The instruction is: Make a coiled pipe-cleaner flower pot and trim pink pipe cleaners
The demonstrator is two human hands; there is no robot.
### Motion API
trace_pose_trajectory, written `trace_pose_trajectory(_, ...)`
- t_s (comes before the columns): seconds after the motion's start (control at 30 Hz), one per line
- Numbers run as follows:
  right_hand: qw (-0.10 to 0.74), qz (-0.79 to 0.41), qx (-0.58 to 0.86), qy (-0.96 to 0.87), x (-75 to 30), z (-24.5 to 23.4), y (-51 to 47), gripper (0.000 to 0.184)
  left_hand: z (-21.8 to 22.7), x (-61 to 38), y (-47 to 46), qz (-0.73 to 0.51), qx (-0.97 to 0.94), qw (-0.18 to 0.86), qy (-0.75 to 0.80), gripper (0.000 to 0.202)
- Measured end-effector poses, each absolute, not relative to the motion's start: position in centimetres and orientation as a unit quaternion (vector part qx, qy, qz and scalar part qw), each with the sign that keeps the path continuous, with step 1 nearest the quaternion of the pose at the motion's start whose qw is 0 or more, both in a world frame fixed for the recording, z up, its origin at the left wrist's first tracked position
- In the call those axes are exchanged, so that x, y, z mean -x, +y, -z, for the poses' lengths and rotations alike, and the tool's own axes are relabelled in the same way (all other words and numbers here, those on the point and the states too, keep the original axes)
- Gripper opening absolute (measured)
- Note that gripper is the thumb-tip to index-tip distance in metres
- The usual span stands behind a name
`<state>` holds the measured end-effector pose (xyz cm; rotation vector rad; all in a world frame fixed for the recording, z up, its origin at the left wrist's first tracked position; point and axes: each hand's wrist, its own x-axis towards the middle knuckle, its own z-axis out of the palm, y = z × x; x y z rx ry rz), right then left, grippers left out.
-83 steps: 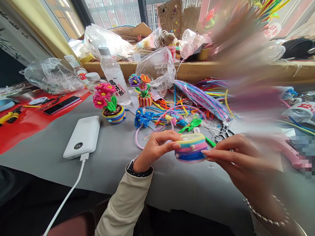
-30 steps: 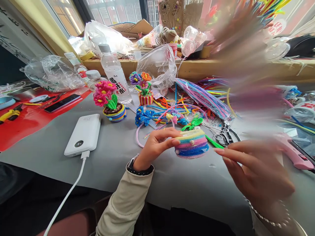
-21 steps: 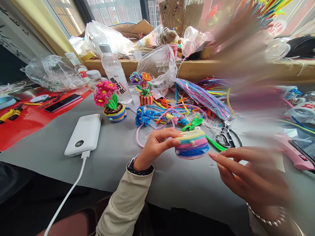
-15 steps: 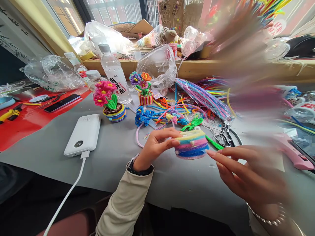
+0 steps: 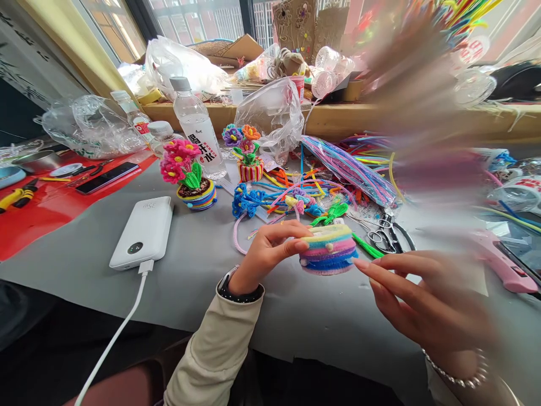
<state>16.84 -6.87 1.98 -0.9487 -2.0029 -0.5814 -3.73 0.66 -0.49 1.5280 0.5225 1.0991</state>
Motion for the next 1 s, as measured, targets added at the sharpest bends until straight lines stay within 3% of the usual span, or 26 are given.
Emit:
trace_pose_trajectory(0.67,0.458,0.179,0.371,-0.787,-17.1,-1.6,-6.7,0.023,0.9,4.1,0.7,-0.47,-0.649,0.556,0.219,0.016)
trace_pose_trajectory(0.73,0.463,0.157,0.4,-0.775,-17.4,-1.5,-6.4,0.031,0.8,4.0,0.8,-0.475,-0.653,0.55,0.212,0.016)
trace_pose_trajectory(0.87,0.38,0.093,0.456,-0.8,-18.1,-1.1,-5.3,0.061,0.4,3.7,1.0,-0.479,-0.68,0.508,0.223,0.014)
trace_pose_trajectory(1.0,0.342,0.1,0.452,-0.818,-18.2,-0.5,-4.5,0.057,-0.5,3.0,1.0,-0.448,-0.73,0.442,0.267,0.014)
